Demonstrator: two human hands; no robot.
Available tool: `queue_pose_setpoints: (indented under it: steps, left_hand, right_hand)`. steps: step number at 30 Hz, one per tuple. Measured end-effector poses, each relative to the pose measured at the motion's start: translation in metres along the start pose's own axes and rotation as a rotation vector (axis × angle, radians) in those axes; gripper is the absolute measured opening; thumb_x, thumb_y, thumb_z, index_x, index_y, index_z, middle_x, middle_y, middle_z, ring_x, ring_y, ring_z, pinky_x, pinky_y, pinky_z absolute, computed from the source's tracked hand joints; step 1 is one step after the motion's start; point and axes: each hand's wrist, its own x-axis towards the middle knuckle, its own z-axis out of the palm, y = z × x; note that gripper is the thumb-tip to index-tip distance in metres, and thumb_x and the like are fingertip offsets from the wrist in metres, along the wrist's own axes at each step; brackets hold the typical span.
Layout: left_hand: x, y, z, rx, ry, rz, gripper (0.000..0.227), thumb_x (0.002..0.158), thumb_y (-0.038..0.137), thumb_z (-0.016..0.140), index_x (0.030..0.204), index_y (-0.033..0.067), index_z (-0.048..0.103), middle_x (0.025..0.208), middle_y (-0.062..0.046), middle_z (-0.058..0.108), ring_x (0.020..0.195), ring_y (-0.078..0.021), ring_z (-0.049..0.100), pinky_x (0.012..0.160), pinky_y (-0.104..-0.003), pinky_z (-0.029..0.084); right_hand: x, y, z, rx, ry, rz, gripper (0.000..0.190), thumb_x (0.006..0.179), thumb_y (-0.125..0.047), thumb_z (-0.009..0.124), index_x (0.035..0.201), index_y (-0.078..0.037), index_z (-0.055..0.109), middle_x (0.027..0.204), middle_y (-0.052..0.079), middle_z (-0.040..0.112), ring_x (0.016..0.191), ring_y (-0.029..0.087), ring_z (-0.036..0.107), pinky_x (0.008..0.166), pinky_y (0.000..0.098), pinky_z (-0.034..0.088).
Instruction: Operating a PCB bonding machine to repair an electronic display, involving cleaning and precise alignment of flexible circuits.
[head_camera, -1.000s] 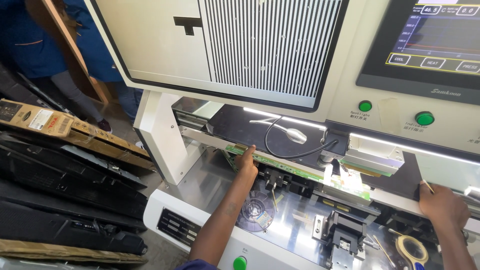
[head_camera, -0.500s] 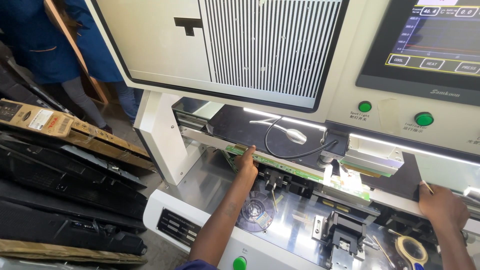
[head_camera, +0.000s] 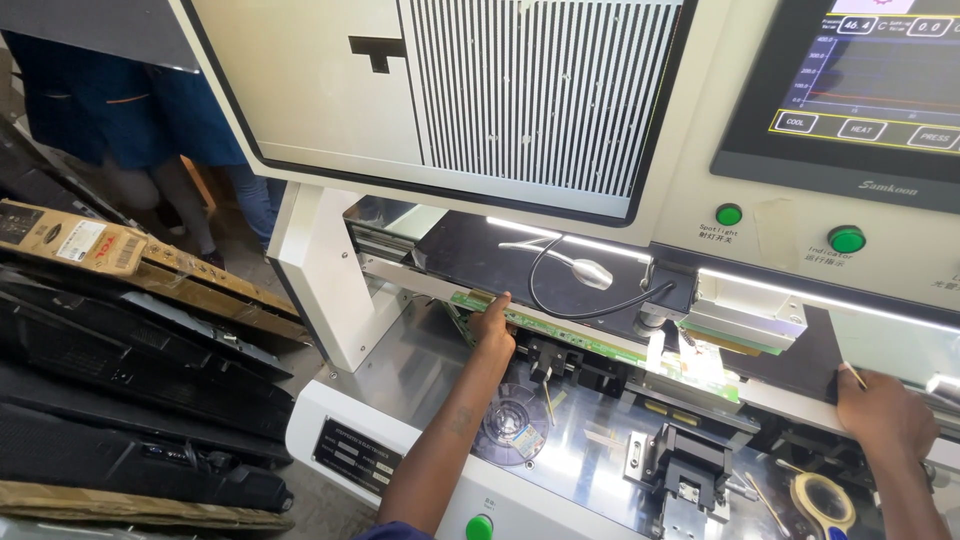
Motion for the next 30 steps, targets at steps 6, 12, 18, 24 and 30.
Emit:
queue_pose_setpoints:
  steps: [6,12,18,24,30]
  left_hand:
    - [-0.001,0.001,0.0,-0.016,-0.02,-0.018,0.07,0.071,0.013,0.082,0.132,-0.004,0.05,0.141,-0.016,0.052,0.131,-0.0319,0.05,0.11,-0.048,0.041]
    - [-0.01,0.004,0.0,-0.002,-0.007,0.011,0.065,0.073,0.011,0.081,0.129,-0.0053,0.052,0.136,-0.017,0.056,0.127,-0.0303,0.054,0.107,-0.042,0.046]
    - [-0.01,0.004,0.0,-0.02,0.006,0.011,0.062,0.07,0.01,0.082,0.123,-0.0058,0.055,0.131,-0.016,0.06,0.122,-0.0294,0.058,0.105,-0.041,0.048]
    - [0.015,-0.011,0.005,-0.026,0.006,0.039,0.071,0.066,0.013,0.084,0.126,-0.0062,0.052,0.131,-0.016,0.059,0.119,-0.0293,0.058,0.096,-0.043,0.049]
    - [0.086,-0.036,0.006,-0.112,-0.116,0.165,0.084,0.065,0.015,0.096,0.125,-0.0131,0.043,0.117,-0.034,0.053,0.1,-0.0463,0.064,0.074,-0.058,0.059]
  right_hand:
    - [-0.007,-0.003,-0.005,0.001,-0.011,-0.001,0.064,0.113,-0.054,0.032,0.104,-0.012,0.079,0.103,0.021,0.079,0.098,0.045,0.07,0.077,0.0482,0.053]
    - [-0.009,-0.007,-0.009,-0.01,-0.022,0.012,0.058,0.112,-0.054,0.031,0.121,-0.017,0.075,0.108,0.02,0.079,0.101,0.045,0.071,0.078,0.049,0.055]
    - [-0.009,-0.006,-0.008,-0.007,-0.002,-0.008,0.057,0.111,-0.053,0.032,0.118,-0.017,0.076,0.108,0.021,0.078,0.1,0.046,0.07,0.078,0.0491,0.055]
    - [-0.013,-0.006,-0.012,-0.004,0.009,-0.006,0.057,0.11,-0.052,0.033,0.125,-0.015,0.073,0.112,0.021,0.077,0.103,0.045,0.069,0.08,0.0499,0.055]
    - [0.014,0.003,0.004,0.22,0.061,-0.004,0.042,0.098,-0.041,0.047,0.114,-0.015,0.076,0.105,0.022,0.074,0.108,0.045,0.065,0.093,0.0499,0.05]
